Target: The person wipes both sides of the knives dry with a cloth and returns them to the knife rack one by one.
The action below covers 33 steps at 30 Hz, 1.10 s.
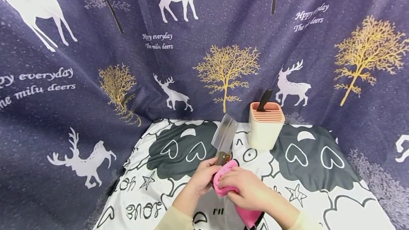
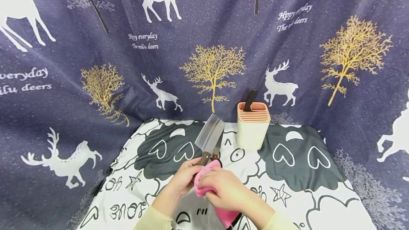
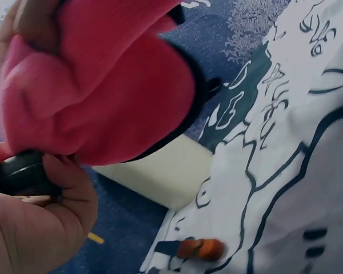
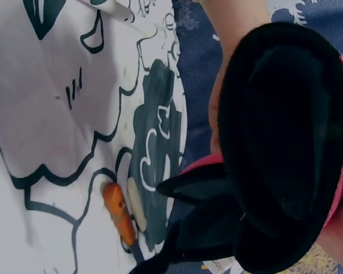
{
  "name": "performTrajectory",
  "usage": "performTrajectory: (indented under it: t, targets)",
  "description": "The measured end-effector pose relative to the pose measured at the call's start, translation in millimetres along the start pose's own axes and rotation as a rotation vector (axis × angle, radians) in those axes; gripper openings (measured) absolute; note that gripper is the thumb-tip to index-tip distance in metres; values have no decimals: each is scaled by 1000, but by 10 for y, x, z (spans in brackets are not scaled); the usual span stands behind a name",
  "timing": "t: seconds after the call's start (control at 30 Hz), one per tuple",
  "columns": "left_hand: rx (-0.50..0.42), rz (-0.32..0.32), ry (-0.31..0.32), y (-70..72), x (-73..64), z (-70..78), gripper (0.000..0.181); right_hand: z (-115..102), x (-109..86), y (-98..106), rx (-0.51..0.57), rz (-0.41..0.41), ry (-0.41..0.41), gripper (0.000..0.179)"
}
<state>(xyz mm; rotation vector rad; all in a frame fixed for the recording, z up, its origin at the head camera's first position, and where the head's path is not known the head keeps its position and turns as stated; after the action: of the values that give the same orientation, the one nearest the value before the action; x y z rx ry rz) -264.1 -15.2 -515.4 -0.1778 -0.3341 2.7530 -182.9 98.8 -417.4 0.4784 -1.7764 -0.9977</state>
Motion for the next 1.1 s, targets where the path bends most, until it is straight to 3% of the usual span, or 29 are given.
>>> performTrajectory:
  t: [0.17, 0.4, 0.5, 0.6, 0.77, 0.87, 0.93, 1.1]
  targets:
    - [189, 66, -34, 178, 7, 82, 42, 128, -241, 121, 12, 67, -35, 40]
    - [518, 144, -99, 457, 6, 286, 36, 418, -856, 238, -46, 89, -137, 43]
    - [631, 167, -135, 565, 16, 400, 32, 594, -1127, 332, -107, 100, -213, 44]
    - [717, 199, -158, 655, 39, 495, 27, 816, -1357, 463, -193, 85, -360, 43]
    - [763, 236, -179, 720, 80, 615, 26, 1223, -1748, 653, -304, 7, -674, 33]
    - [758, 271, -208, 752, 99, 690, 27, 1417, -1985, 681, -324, -11, -803, 28]
    - [760, 301, -242, 773, 114, 761, 27, 1506, -2118, 647, -330, -13, -844, 26]
    - [756, 369, -288, 806, 164, 960, 24, 1614, -2361, 453, -324, 4, -841, 29]
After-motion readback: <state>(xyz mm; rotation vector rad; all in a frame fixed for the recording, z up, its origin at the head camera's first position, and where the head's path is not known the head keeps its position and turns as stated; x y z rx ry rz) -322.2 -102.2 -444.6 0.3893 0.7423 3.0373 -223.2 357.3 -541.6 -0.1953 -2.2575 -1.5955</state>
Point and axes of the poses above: each hand's wrist, its own x-axis towards the middle knuckle, its own y-axis out of the back of the hand, z = x × y, the point moved 7 cm from there along x, towards the middle knuckle, and after that the axes turned 1 degree about x, right-handed, at the moved point
